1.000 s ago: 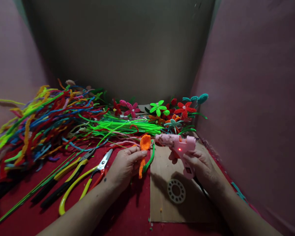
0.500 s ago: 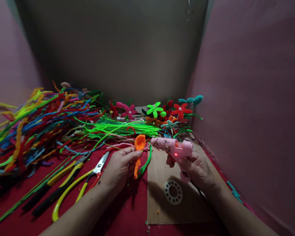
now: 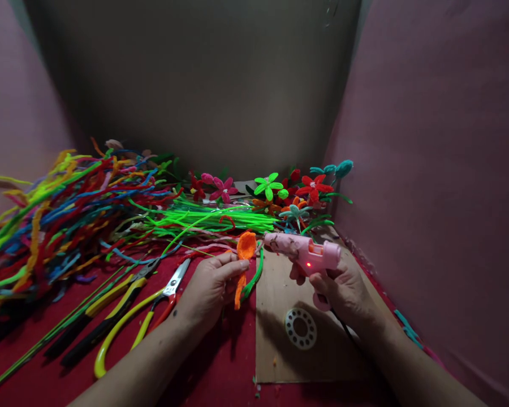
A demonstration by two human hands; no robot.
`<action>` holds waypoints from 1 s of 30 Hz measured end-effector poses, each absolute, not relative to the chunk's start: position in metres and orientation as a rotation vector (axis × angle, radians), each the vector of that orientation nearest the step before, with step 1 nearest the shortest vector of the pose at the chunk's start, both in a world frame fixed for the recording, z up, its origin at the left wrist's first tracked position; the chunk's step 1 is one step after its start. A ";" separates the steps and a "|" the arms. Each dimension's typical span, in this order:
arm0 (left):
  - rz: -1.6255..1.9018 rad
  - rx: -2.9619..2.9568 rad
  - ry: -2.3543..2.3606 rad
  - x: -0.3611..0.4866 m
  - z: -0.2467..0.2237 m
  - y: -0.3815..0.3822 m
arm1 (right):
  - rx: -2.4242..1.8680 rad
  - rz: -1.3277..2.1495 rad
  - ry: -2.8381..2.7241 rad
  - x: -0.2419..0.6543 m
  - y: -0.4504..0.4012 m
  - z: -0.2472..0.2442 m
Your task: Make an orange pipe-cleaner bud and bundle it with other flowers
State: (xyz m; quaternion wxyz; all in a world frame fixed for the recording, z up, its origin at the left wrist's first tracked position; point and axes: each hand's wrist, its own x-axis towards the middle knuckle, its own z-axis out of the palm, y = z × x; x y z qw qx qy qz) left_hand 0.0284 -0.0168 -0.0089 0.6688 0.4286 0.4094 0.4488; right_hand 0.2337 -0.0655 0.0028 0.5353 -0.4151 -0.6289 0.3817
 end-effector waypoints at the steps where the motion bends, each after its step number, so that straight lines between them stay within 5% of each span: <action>1: 1.009 0.972 0.922 0.028 -0.009 -0.017 | -0.989 0.895 -1.506 0.234 -0.066 0.003; 30: 0.987 1.052 0.890 0.027 -0.010 -0.017 | -1.059 1.018 -1.410 0.228 -0.069 0.011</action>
